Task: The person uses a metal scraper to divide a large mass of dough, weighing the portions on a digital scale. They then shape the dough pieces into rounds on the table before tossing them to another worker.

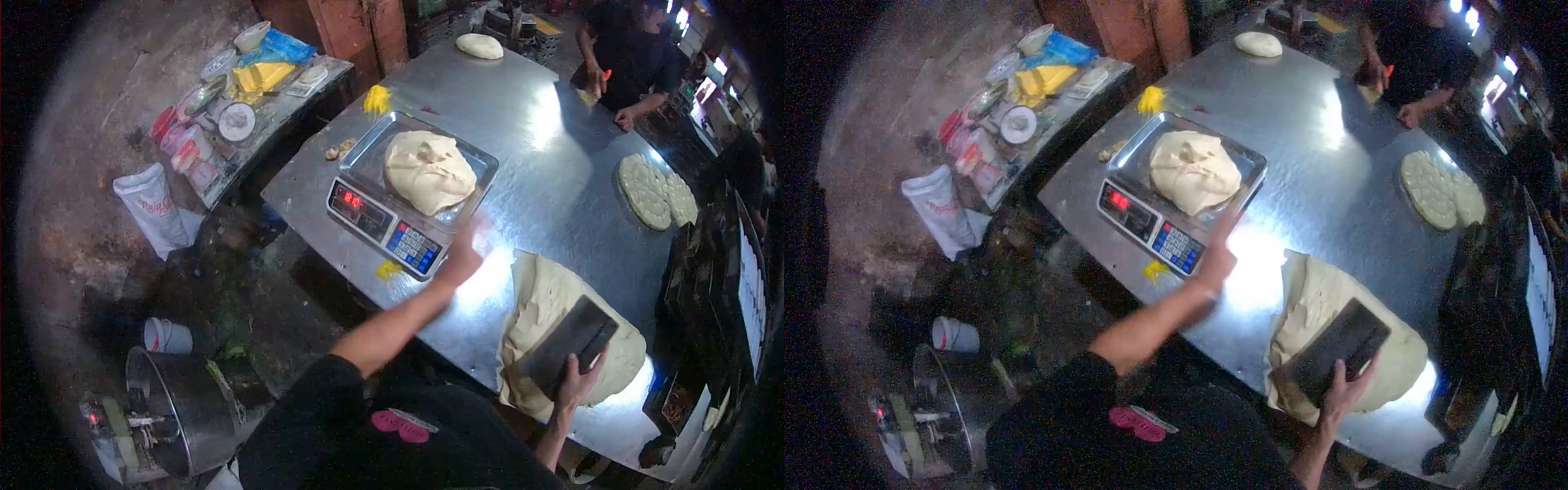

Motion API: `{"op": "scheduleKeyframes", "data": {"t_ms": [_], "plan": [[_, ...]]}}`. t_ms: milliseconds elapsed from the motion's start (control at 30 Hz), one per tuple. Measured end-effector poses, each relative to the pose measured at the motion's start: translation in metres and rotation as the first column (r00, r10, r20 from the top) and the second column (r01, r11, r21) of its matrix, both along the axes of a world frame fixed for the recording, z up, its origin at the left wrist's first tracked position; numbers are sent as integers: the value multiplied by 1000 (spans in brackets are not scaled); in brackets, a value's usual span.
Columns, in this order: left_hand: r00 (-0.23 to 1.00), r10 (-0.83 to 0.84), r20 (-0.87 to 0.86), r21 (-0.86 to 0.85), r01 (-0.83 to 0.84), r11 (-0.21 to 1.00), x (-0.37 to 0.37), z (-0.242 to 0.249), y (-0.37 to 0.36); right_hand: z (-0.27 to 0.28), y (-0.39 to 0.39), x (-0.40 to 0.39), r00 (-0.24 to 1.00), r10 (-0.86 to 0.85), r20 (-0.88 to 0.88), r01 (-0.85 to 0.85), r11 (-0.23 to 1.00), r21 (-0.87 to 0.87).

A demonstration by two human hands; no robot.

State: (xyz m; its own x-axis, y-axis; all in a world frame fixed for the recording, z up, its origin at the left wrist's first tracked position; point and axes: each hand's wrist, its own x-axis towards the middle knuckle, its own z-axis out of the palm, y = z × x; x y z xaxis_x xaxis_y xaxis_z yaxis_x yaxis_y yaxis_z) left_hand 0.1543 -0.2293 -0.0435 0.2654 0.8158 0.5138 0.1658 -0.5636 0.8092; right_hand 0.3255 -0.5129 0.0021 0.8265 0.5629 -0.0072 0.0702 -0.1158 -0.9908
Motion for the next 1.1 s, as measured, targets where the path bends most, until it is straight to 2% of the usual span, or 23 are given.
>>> {"op": "scheduleKeyframes", "data": {"t_ms": [33,67,100,133,167,233,267,333,367,400,433,500,567,633,700,733,800,833,900,933,1000,1033,1100], "plan": [[975,-160,-153,-140,139,980,28,-8,-48,1,-3,10,999,-21,-26,22,999,24],[865,-381,-326,-352,263,898,45,23,-83,4,-3,16,1000,-12,-27,12,1000,17],[721,-424,-549,-245,346,906,67,-7,-112,7,0,22,999,-17,35,16,999,31],[608,-523,-597,-288,446,847,86,-31,-134,10,-3,28,995,-26,99,22,999,44],[612,-527,-590,-293,446,846,89,-37,-147,12,-8,34,994,-24,104,20,999,36],[732,-389,-559,-141,379,915,97,-50,-165,13,-15,45,929,24,368,29,990,-139],[651,-449,-612,-208,415,886,90,-47,-161,10,-20,49,930,40,365,16,989,-149],[645,-501,-576,-326,381,865,66,-16,-156,5,-29,54,989,22,146,-22,1000,-2],[641,-550,-536,-421,362,832,55,-5,-156,5,-32,54,989,34,143,-33,999,-9],[752,-426,-503,-278,326,903,43,-16,-166,6,-35,52,995,21,101,-21,1000,-3],[751,-424,-506,-279,322,905,39,-24,-169,6,-36,51,998,6,58,-7,1000,5],[576,-628,-523,-546,340,766,31,-33,-180,-9,-37,53,989,55,134,-48,997,-55],[610,-608,-508,-534,331,778,33,-35,-182,-9,-25,51,970,112,216,-93,991,-99],[634,-594,-495,-521,331,787,30,-33,-181,4,-11,33,980,196,-22,-197,978,-64],[714,-443,-542,-349,289,892,27,-27,-180,4,-3,30,965,257,43,-252,963,-93],[715,-442,-542,-346,290,893,30,-32,-179,0,0,29,957,266,119,-254,961,-104],[884,-218,-413,-1,239,971,42,-50,-183,-5,5,25,938,291,187,-288,957,-44],[882,-224,-415,-5,244,970,43,-51,-180,1,9,18,940,288,183,-284,958,-47],[789,-473,-392,-228,415,881,44,-46,-163,18,19,6,966,213,145,-188,967,-174],[790,-473,-389,-228,415,881,41,-41,-158,14,19,6,966,214,148,-188,966,-175],[738,-563,-373,-411,412,813,24,-16,-146,-9,25,7,947,242,213,-203,961,-186],[737,-564,-374,-409,415,813,19,-18,-142,-23,25,2,947,239,214,-201,962,-184],[797,-519,-309,-390,391,834,12,-18,-131,-39,25,-12,908,417,48,-405,901,-157]]}}
